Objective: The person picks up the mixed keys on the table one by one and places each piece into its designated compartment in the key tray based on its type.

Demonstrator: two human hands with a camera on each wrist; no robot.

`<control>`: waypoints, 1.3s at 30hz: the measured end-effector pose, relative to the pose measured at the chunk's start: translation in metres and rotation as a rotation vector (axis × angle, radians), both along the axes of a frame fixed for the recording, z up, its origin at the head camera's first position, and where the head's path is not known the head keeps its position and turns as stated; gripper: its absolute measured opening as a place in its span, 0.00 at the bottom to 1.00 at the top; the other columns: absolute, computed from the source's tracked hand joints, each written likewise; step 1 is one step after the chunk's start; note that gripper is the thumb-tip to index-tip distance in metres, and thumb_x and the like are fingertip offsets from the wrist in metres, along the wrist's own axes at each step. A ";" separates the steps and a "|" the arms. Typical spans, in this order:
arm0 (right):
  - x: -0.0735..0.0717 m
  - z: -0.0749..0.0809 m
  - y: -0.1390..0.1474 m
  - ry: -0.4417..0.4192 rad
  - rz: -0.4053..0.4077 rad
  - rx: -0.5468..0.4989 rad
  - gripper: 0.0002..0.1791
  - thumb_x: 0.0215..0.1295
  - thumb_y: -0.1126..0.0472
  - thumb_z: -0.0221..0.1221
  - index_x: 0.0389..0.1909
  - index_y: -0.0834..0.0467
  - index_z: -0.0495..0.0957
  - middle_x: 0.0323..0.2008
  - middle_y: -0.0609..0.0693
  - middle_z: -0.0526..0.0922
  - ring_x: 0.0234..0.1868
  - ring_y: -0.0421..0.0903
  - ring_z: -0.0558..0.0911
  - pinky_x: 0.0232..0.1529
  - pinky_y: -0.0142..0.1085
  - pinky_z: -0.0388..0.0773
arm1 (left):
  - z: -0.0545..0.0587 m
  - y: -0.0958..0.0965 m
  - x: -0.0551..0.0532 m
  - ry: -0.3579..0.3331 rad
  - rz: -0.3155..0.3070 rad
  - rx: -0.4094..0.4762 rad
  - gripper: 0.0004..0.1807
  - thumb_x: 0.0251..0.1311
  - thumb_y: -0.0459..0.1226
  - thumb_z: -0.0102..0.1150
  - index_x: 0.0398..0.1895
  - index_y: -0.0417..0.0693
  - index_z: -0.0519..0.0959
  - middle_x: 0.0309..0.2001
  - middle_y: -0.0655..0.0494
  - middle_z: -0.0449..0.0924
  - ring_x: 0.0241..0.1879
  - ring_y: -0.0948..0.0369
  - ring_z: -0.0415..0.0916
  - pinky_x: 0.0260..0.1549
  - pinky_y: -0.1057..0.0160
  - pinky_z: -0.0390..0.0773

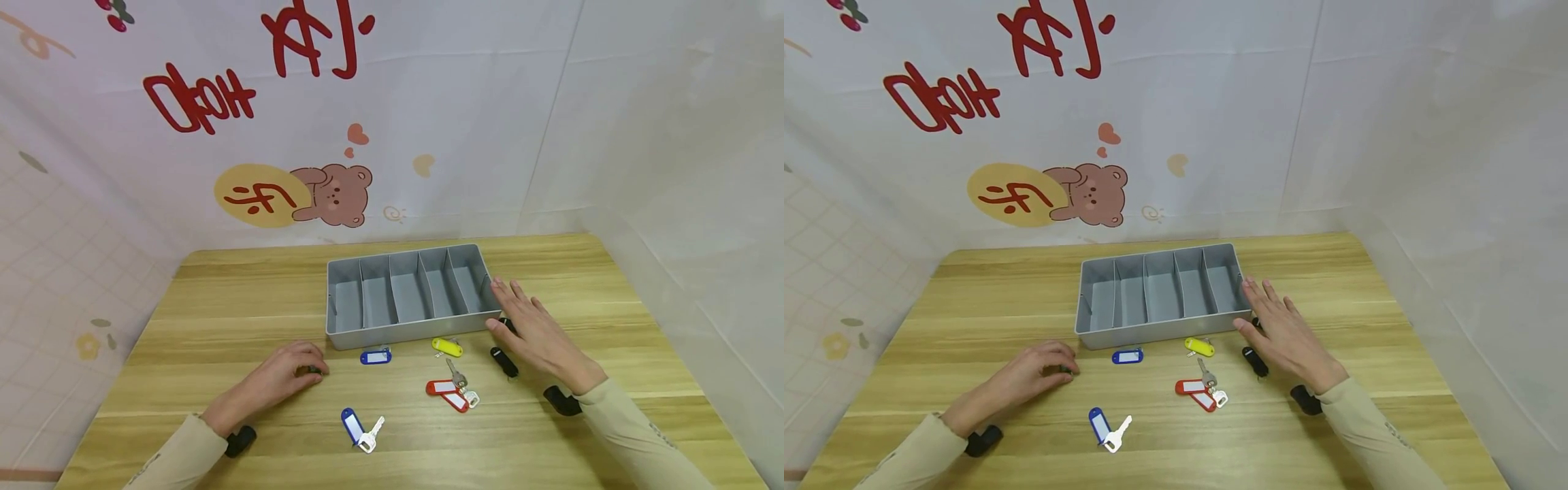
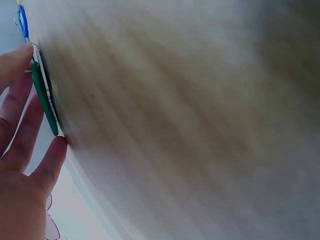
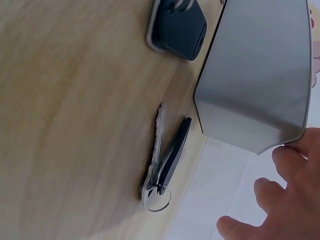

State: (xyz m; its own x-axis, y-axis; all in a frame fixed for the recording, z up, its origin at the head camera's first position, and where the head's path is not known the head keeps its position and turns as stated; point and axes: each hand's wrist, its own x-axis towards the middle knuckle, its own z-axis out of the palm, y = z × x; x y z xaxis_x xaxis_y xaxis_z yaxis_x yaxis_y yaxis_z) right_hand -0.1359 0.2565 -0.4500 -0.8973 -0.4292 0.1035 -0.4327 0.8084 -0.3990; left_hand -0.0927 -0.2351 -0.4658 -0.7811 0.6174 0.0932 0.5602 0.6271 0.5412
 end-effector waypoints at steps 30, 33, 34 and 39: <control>0.002 0.001 0.000 0.007 0.000 -0.014 0.41 0.81 0.42 0.49 0.84 0.56 0.46 0.82 0.58 0.52 0.81 0.63 0.48 0.73 0.68 0.49 | 0.040 -0.006 0.012 0.177 0.183 0.260 0.18 0.50 0.20 0.74 0.36 0.52 0.87 0.43 0.62 0.86 0.47 0.61 0.83 0.50 0.65 0.82; 0.001 0.000 0.000 0.011 -0.001 -0.019 0.41 0.81 0.43 0.49 0.84 0.56 0.47 0.81 0.59 0.52 0.81 0.63 0.49 0.73 0.68 0.49 | 0.046 -0.002 0.012 0.183 0.193 0.295 0.18 0.50 0.20 0.74 0.37 0.53 0.88 0.43 0.63 0.86 0.47 0.63 0.83 0.50 0.69 0.80; 0.001 0.000 0.000 0.010 -0.001 -0.020 0.41 0.81 0.43 0.49 0.84 0.57 0.47 0.81 0.59 0.52 0.81 0.63 0.49 0.73 0.68 0.49 | 0.048 0.000 0.012 0.181 0.195 0.309 0.18 0.51 0.21 0.74 0.37 0.53 0.88 0.43 0.62 0.86 0.47 0.63 0.83 0.50 0.69 0.80; 0.001 0.001 -0.001 0.011 0.000 -0.021 0.41 0.81 0.43 0.49 0.84 0.57 0.47 0.82 0.59 0.52 0.81 0.63 0.49 0.73 0.67 0.50 | 0.058 0.008 0.013 0.170 0.233 0.363 0.14 0.56 0.23 0.72 0.38 0.52 0.88 0.44 0.57 0.87 0.47 0.63 0.83 0.50 0.70 0.80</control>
